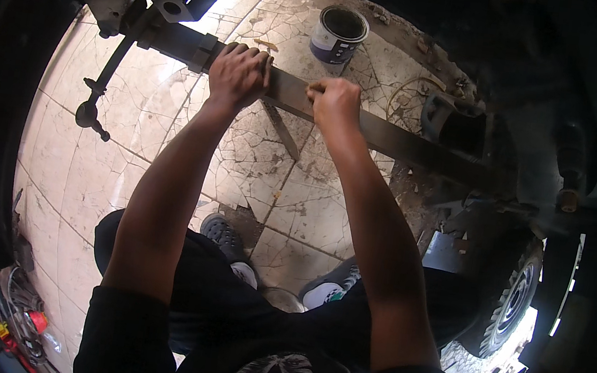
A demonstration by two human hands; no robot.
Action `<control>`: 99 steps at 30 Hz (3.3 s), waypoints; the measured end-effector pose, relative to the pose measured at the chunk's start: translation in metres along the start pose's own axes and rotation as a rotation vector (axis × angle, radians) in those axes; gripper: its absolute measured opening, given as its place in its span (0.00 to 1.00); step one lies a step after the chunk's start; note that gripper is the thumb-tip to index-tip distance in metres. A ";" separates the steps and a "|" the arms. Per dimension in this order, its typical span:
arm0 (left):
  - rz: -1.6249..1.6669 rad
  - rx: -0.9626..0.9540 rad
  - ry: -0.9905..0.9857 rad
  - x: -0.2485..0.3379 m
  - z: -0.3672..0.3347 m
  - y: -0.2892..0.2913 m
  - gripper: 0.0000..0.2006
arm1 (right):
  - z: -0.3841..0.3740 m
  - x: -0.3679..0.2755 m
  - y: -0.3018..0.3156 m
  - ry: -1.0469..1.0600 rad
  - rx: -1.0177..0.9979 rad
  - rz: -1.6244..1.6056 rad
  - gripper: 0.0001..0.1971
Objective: The person sits beneath a vehicle and uses a small metal file to smooth the surface of a horizontal metal bar. They repeatedly rub the file along the bar, pause to inspect the surface, and continue filing different sections of the same component.
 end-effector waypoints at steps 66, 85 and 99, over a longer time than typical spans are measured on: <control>-0.025 0.007 0.034 0.005 -0.001 0.009 0.15 | 0.030 -0.003 -0.013 0.166 0.065 0.136 0.05; 0.000 0.071 0.026 0.004 0.000 0.005 0.14 | -0.001 -0.025 -0.014 0.030 0.065 0.073 0.05; -0.005 0.081 0.021 -0.002 -0.004 0.007 0.12 | 0.024 -0.011 -0.030 0.098 0.082 0.159 0.05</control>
Point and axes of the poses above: each hand's wrist, its own z-axis away from the middle knuckle, its own y-axis out of the back of the hand, x = y × z, the point moved 1 cm from there along -z, towards the middle knuckle
